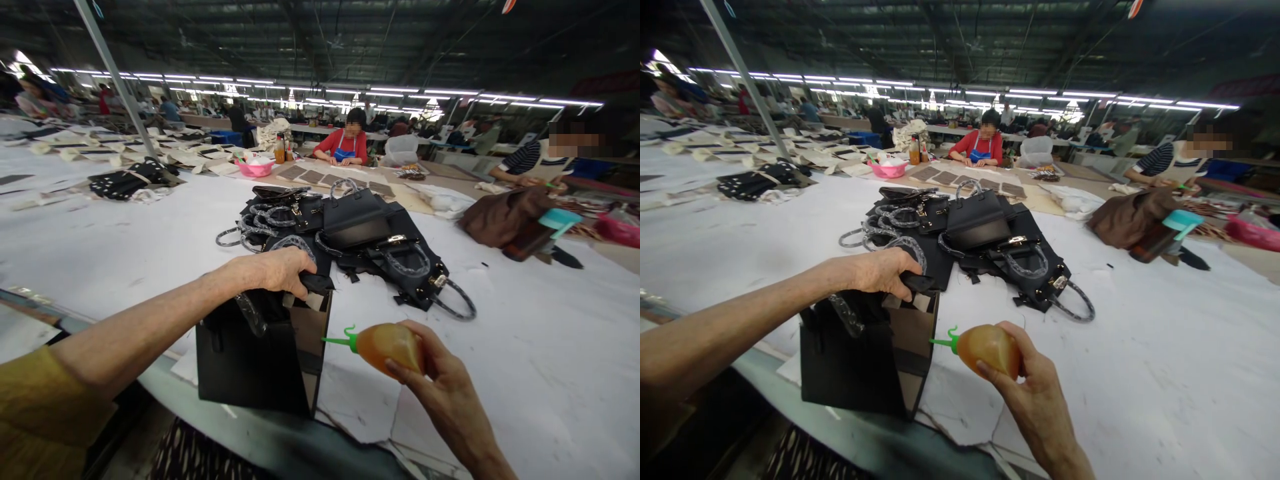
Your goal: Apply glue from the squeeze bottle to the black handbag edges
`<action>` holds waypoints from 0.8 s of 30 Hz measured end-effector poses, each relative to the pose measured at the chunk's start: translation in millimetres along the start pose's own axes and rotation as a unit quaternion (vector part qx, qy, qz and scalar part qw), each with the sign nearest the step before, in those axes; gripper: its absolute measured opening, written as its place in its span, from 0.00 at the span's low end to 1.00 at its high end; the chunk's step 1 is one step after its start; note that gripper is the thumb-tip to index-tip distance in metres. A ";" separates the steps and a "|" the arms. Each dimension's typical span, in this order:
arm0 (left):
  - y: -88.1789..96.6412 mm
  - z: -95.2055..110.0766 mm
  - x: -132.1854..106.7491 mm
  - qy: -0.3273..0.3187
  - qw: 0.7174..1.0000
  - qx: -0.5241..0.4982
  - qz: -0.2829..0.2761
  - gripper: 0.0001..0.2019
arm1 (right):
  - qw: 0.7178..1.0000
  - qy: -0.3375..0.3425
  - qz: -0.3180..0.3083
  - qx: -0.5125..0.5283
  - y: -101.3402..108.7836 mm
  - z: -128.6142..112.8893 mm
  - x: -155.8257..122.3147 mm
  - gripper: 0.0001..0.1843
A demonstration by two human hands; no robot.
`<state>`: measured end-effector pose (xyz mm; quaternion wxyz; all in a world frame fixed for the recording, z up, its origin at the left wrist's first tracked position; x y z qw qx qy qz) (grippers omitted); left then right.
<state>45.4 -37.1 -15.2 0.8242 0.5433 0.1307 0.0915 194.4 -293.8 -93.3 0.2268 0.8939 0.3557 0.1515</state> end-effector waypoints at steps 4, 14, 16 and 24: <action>0.7 2.3 -1.8 0.003 1.000 -0.009 0.000 0.05 | 1.000 -0.006 -0.011 -0.013 -4.5 2.9 -4.8 0.30; -0.6 7.4 -4.4 -0.034 0.999 -0.010 0.011 0.03 | 0.999 -0.026 -0.025 -0.029 -6.8 10.1 -17.1 0.30; 3.4 14.4 -6.7 -0.034 0.999 0.003 0.008 0.03 | 0.999 -0.028 -0.027 -0.024 -7.4 10.0 -17.2 0.29; 39.9 55.4 -22.5 -0.015 0.993 0.118 0.022 0.05 | 0.994 -0.033 -0.023 0.101 -6.3 3.6 -8.2 0.29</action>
Point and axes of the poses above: each hand's wrist, its own x-axis towards the middle knuckle, its own y-axis out of the back of the hand, z = x × y, the point moved 1 cm from there along x, towards the middle knuckle, and after that the axes turned 7 degrees about z, right-handed, at the moved point
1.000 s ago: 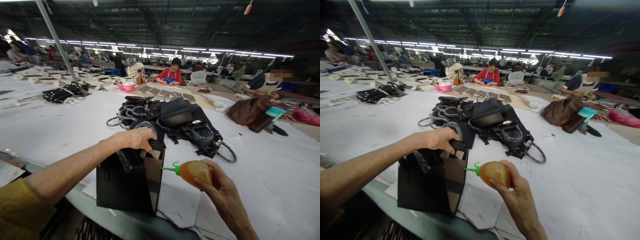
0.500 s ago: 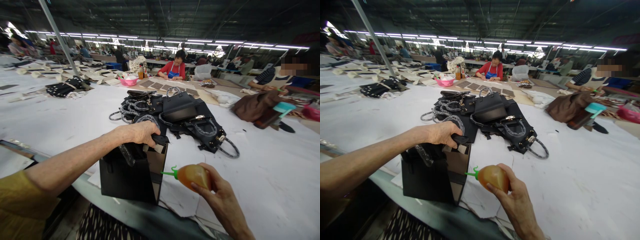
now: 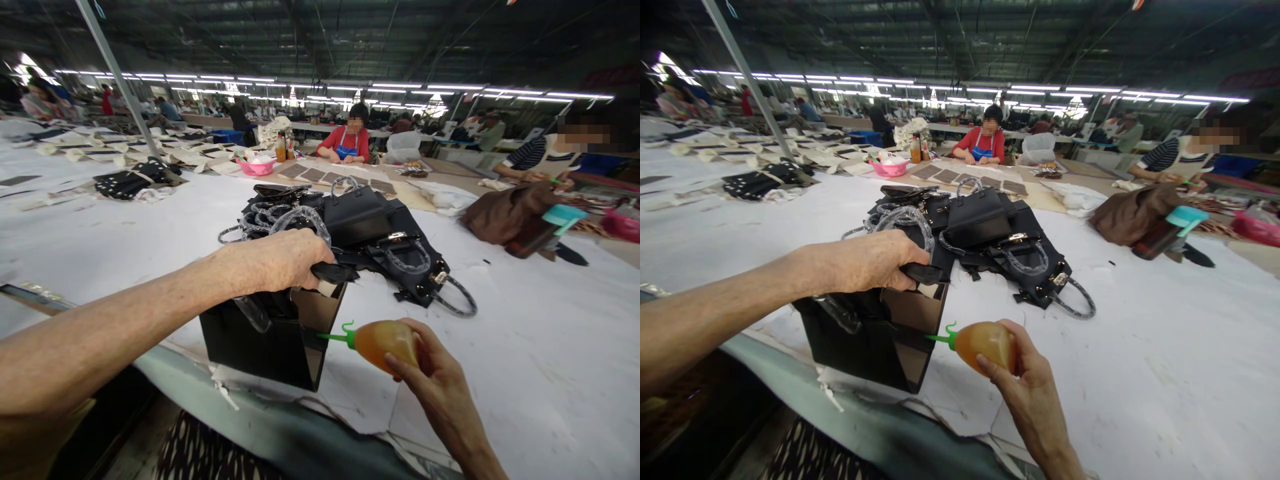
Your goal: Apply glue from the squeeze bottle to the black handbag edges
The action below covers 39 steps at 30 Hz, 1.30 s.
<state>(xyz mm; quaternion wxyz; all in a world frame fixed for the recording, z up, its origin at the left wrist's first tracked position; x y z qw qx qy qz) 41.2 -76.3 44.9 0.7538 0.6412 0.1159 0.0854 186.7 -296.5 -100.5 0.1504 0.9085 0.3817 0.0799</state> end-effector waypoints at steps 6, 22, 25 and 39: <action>16.0 6.4 -8.9 -0.048 0.988 0.129 0.063 0.07 | 0.993 -0.005 0.049 0.110 -9.0 -6.3 14.2 0.30; -33.7 -7.0 -15.0 0.034 0.990 0.125 -0.052 0.09 | 0.996 -0.037 0.031 0.080 -37.8 30.1 27.8 0.31; -34.8 -7.1 -15.4 0.015 0.990 0.125 -0.059 0.11 | 0.997 -0.019 0.031 0.066 -43.0 34.0 31.0 0.31; -68.0 -18.3 -43.7 0.035 0.997 0.068 0.010 0.08 | 0.999 -0.022 0.005 0.040 -50.4 40.8 27.7 0.29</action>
Point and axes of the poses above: each hand's wrist, its own x-axis towards the middle knuckle, its own y-axis out of the back of the hand, z = x × y, the point moved 1 cm from there along x, towards the middle knuckle, and after that the axes turned 7 degrees about z, right-handed, at the moved point
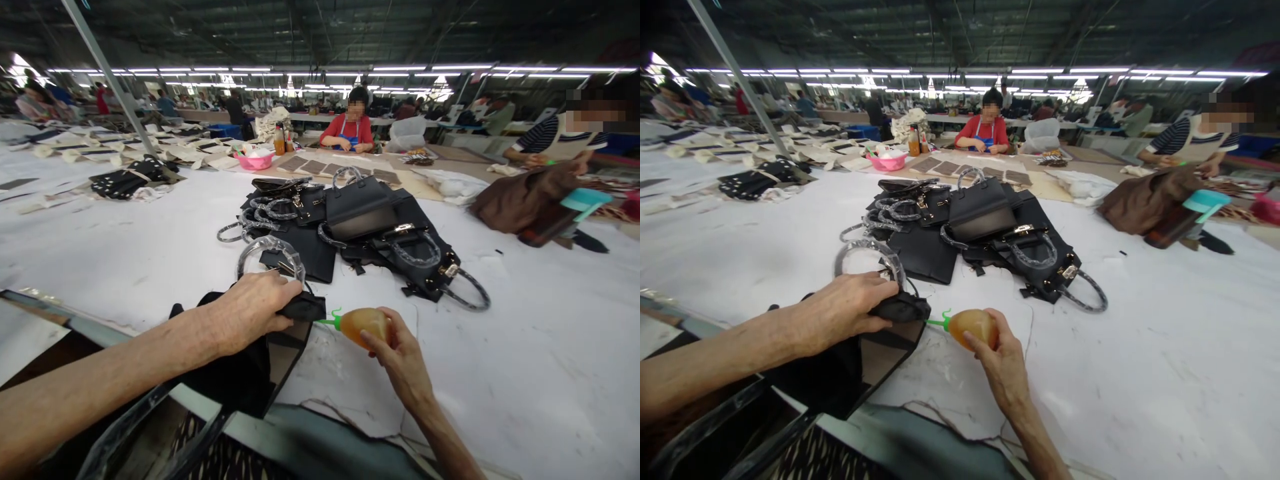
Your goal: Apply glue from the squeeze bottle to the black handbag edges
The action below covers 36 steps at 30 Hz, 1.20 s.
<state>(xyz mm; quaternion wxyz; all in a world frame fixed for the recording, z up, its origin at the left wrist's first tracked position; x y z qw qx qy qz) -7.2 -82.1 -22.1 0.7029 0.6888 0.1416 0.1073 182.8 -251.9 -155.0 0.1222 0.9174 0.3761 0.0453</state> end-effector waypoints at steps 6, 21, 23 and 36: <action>-8.7 -0.4 -7.1 0.005 1.000 -0.021 0.009 0.07 | 1.000 -0.015 -0.003 0.002 -3.0 -5.5 -0.7 0.29; -15.7 1.7 -15.2 0.027 0.999 -0.022 0.017 0.08 | 0.997 -0.056 -0.046 0.003 1.4 0.9 -6.2 0.25; -17.0 0.8 -15.8 0.026 0.999 -0.022 0.022 0.08 | 0.997 -0.060 -0.051 0.002 1.6 -0.8 -6.0 0.25; -18.8 1.5 -21.9 0.031 0.998 -0.038 0.047 0.08 | 0.999 -0.029 0.003 -0.029 -6.3 -5.9 -0.2 0.30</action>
Point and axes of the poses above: each hand's wrist, its own x-axis towards the middle knuckle, its own y-axis out of the back of the hand, z = x × y, the point moved 1 cm from there along x, towards the middle knuckle, and after that the axes turned 7 degrees about z, right-handed, at the moved point
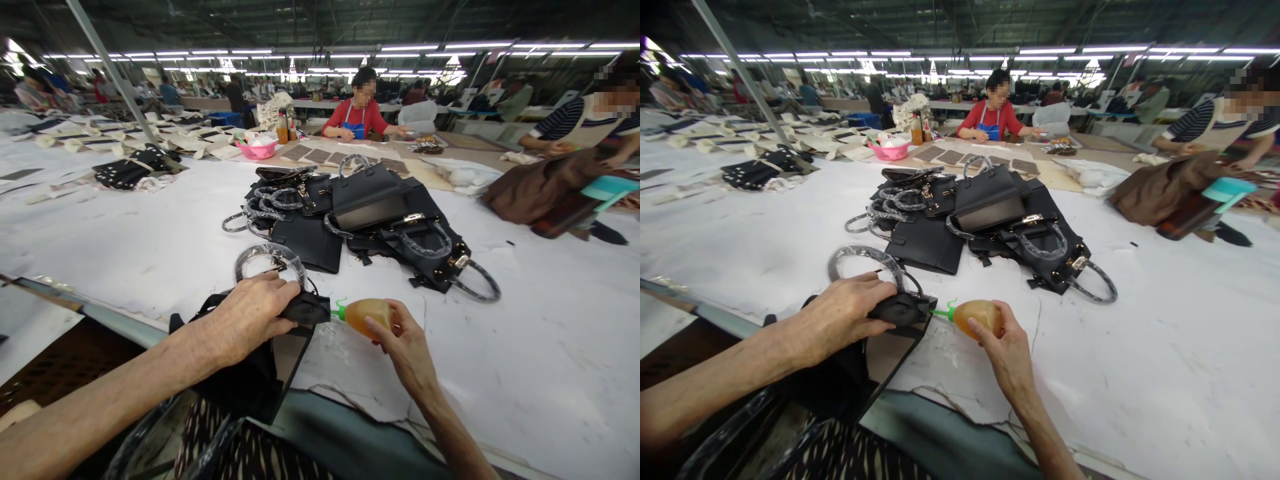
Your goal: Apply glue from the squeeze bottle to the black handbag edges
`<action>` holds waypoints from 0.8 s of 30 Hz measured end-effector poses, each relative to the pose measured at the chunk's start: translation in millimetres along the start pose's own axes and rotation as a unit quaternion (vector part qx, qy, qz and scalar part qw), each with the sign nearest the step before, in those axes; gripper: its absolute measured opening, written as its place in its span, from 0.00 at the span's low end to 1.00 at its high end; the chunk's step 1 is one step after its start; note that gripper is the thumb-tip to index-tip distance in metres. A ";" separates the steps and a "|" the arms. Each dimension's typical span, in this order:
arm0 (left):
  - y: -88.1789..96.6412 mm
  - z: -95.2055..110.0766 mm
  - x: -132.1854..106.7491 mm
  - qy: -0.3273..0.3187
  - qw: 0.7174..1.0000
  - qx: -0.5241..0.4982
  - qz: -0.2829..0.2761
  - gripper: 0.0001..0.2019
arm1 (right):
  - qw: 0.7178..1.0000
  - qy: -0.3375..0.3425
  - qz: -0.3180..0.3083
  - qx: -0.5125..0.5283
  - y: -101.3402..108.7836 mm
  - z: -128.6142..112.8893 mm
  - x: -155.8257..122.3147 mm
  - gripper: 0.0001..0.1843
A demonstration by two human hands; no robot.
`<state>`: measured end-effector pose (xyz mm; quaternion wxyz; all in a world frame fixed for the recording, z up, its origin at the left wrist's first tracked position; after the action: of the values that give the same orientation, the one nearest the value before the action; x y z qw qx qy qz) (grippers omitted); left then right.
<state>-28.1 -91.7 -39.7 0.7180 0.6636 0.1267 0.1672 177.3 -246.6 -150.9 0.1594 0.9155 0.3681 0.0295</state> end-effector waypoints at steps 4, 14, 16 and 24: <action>-1.0 -0.6 -1.0 0.011 1.000 0.000 0.000 0.09 | 1.000 0.007 -0.029 0.001 1.3 -2.4 -7.9 0.27; -5.4 9.2 -15.3 -0.010 1.000 -0.004 0.000 0.07 | 0.998 -0.003 -0.062 -0.004 5.8 -1.5 -13.8 0.20; -7.0 10.0 -16.8 -0.008 1.000 -0.004 -0.001 0.07 | 0.998 -0.008 -0.067 -0.003 5.1 -2.2 -14.4 0.20; -10.0 12.0 -19.9 -0.011 1.000 0.000 0.012 0.07 | 0.997 -0.022 -0.078 0.003 6.0 -8.1 -17.9 0.21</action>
<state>-40.7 -111.4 -49.3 0.7174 0.6669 0.1111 0.1683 166.9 -260.8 -140.3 0.1666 0.8848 0.4352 -0.0044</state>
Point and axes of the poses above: each hand's wrist, its own x-axis towards the middle knuckle, its own y-axis out of the back of the hand, z = x × y, the point moved 1 cm from there along x, towards the middle knuckle, and after that the axes turned 7 degrees about z, right-handed, at the moved point
